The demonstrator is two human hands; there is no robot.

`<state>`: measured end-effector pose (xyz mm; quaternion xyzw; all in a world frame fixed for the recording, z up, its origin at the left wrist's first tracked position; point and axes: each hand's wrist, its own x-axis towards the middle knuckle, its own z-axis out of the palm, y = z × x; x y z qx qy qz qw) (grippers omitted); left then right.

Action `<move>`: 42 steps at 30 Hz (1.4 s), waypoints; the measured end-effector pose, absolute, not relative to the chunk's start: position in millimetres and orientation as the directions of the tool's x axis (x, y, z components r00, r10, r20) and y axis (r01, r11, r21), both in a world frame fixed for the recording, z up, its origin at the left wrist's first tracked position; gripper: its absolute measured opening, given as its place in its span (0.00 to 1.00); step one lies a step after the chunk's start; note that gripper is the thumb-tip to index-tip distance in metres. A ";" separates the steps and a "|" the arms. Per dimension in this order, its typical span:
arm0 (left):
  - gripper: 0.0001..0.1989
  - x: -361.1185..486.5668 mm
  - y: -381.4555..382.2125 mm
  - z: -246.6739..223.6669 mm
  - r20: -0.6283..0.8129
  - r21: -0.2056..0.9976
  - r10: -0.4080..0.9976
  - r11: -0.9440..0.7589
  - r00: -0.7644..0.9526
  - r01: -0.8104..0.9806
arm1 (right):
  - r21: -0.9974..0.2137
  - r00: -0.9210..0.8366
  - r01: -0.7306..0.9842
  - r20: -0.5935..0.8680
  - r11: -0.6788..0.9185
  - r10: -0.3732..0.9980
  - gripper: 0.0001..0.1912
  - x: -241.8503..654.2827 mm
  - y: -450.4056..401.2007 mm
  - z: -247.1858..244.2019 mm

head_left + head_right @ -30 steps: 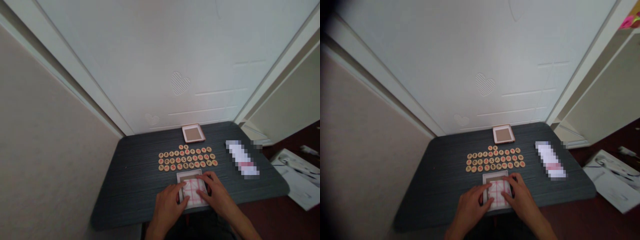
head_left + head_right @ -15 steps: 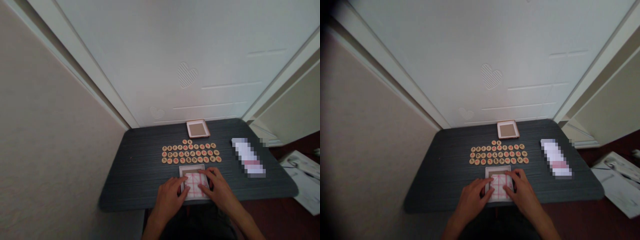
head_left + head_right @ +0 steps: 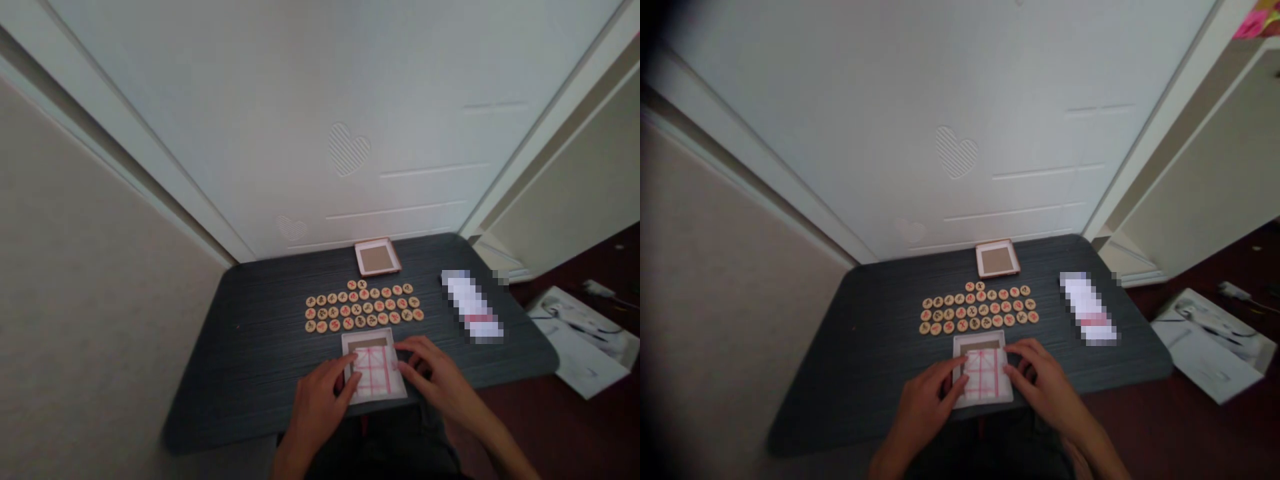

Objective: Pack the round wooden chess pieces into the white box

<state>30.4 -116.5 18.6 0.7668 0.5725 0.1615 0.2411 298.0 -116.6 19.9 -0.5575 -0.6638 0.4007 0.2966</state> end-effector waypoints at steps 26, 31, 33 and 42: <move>0.16 -20.6 -69.3 54.3 0.061 0.533 0.969 -0.235 0.239 0.813 | -0.820 -0.355 0.553 -0.072 0.147 0.932 0.16 329.0 -107.0 31.7; 0.14 -31.1 -44.4 52.3 0.122 0.456 0.956 -0.294 0.268 0.840 | -0.808 -0.259 0.571 -0.010 0.144 0.966 0.17 330.2 -99.1 13.5; 0.14 -30.5 -34.3 51.6 0.099 0.418 0.954 -0.297 0.282 0.859 | -0.815 -0.199 0.567 0.004 0.119 0.980 0.17 330.9 -98.4 6.4; 0.10 -14.0 -6.5 63.6 -0.051 0.279 0.951 -0.279 0.304 0.919 | -0.873 0.051 0.488 0.046 0.015 0.998 0.19 343.3 -110.5 -1.3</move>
